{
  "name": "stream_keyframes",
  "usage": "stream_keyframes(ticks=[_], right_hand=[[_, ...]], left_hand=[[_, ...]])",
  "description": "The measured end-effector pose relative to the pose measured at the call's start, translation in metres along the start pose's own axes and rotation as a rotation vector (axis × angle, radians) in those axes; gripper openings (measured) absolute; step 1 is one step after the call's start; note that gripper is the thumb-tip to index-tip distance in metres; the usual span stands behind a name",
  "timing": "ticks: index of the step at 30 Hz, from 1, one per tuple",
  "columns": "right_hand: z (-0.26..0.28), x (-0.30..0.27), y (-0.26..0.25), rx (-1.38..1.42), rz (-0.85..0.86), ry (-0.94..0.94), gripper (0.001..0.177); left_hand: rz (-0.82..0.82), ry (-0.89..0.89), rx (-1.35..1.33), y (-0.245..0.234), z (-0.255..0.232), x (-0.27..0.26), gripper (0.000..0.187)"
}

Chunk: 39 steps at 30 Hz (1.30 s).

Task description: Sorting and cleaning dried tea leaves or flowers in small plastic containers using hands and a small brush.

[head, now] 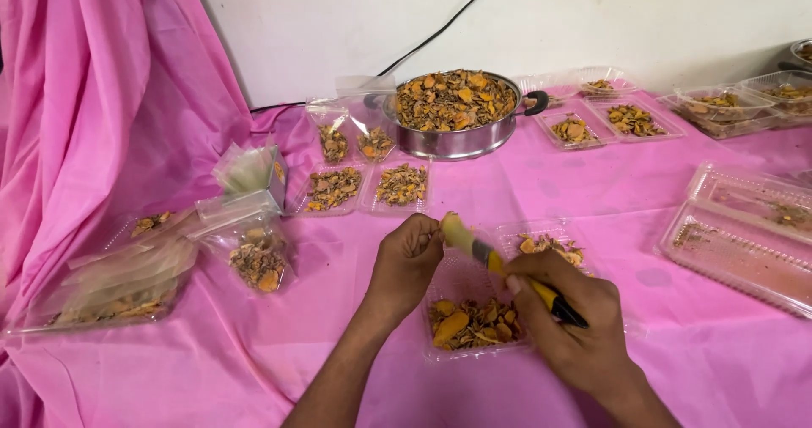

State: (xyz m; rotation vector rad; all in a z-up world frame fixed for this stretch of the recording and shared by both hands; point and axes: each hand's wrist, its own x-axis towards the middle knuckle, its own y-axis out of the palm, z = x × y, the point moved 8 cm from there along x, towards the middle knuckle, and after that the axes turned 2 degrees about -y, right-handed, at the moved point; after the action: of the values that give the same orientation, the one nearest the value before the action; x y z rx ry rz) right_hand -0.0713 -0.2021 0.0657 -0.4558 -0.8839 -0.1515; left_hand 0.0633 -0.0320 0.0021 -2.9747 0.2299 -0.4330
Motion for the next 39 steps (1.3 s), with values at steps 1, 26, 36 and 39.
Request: stream_keyframes(ticks=[1, 26, 36, 39], right_hand=[[0.0, -0.001, -0.001, -0.011, -0.03, -0.011, 0.01], [-0.008, -0.004, -0.002, 0.027, -0.048, -0.028, 0.01], [-0.002, 0.0, -0.008, -0.06, -0.05, -0.057, 0.013], [-0.005, 0.0, -0.02, -0.054, -0.153, 0.025, 0.009]], left_hand=[[0.012, -0.006, -0.029, 0.001, 0.0, -0.001, 0.028], [0.011, 0.012, -0.065, 0.0, 0.003, 0.001, 0.03], [0.045, 0.071, -0.05, 0.002, -0.004, 0.0, 0.029], [-0.028, -0.035, 0.251, -0.002, -0.004, 0.002, 0.023]])
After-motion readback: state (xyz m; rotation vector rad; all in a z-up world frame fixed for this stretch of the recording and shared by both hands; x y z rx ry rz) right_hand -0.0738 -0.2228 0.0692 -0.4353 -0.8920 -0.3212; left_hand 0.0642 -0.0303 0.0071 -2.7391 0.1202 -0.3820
